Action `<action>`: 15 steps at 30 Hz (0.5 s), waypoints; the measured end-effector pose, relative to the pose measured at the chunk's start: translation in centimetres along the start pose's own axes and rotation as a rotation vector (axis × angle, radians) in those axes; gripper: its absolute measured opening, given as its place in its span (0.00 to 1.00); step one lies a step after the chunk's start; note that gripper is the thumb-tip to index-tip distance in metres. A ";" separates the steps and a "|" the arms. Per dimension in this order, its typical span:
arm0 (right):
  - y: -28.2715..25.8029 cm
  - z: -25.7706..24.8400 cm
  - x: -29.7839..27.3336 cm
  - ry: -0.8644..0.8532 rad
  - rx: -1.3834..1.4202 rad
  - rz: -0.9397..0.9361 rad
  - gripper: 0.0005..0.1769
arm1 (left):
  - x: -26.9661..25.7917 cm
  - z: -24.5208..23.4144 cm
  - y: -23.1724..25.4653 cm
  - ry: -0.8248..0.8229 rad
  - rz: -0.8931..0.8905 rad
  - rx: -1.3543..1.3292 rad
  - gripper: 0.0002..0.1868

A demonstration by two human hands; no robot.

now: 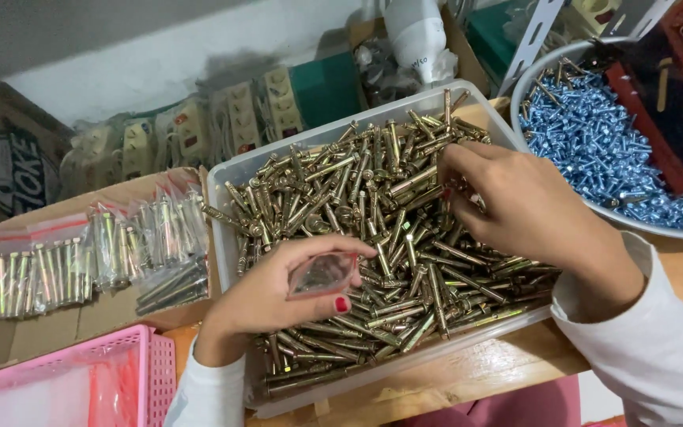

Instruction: The person picks up several metal bolts from a plastic bin and places them into small red-sealed plastic bags.

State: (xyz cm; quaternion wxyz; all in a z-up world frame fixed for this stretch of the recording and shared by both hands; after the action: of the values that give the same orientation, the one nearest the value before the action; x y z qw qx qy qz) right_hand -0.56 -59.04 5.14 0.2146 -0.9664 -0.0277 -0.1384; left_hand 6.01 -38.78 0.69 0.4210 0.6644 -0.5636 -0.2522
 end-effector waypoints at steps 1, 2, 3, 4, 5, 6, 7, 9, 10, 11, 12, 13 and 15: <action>-0.2 0.5 -0.1 -0.003 0.001 -0.002 0.14 | 0.0 -0.1 -0.3 0.003 -0.002 -0.002 0.30; -1.1 0.3 -0.3 0.069 -0.105 -0.090 0.18 | -0.1 -0.4 -0.5 0.045 0.005 -0.058 0.30; -2.0 0.3 -0.5 0.143 -0.211 -0.181 0.22 | -0.1 -0.8 -0.6 0.088 0.014 -0.114 0.30; -2.7 0.8 -0.5 0.140 -0.210 -0.184 0.22 | -0.1 -0.8 -0.5 0.092 0.012 -0.115 0.30; -3.7 2.0 -0.4 0.053 -0.146 -0.253 0.27 | -0.2 -1.5 -0.5 0.158 -0.002 -0.123 0.28; -4.9 3.2 -0.4 -0.035 -0.082 -0.322 0.33 | -0.3 -2.1 -0.5 0.223 -0.017 -0.132 0.26; -4.8 4.2 -0.8 -0.036 -0.078 -0.325 0.33 | -0.2 -2.1 -0.9 0.226 -0.021 -0.130 0.26; -4.7 8.7 -2.3 -0.387 -0.066 -0.363 0.42 | -0.2 -3.1 -1.0 0.342 0.077 -0.181 0.27; -4.9 8.5 -2.3 -0.389 -0.064 -0.365 0.42 | -0.4 -3.2 -1.1 0.344 0.074 -0.181 0.27; -5.0 8.1 -2.2 -0.374 -0.064 -0.352 0.38 | -0.6 -3.6 -1.1 0.399 0.068 -0.150 0.28; -5.2 7.8 -2.0 -0.359 -0.065 -0.340 0.36 | -0.8 -4.1 -1.2 0.453 0.062 -0.119 0.30; -5.3 7.9 -2.2 -0.364 -0.064 -0.343 0.36 | -0.9 -4.0 -1.1 0.457 0.059 -0.120 0.30; -5.6 7.6 -2.2 -0.285 -0.158 -0.344 0.33 | -1.1 -4.4 -1.1 0.513 0.017 -0.105 0.30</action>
State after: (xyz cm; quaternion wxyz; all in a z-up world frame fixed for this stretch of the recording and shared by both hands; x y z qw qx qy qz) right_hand -1.34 -50.78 0.21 0.1054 -0.9711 -0.2110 -0.0371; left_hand 9.90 -36.54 1.91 0.5862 0.6791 -0.4302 -0.1008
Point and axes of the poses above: each hand's wrist, its own x-axis towards the middle knuckle, its own z-axis out of the palm, y = z × x, the point moved 8 cm from there along x, towards the middle knuckle, and after that the axes turned 15 degrees about x, right-handed, at the moved point
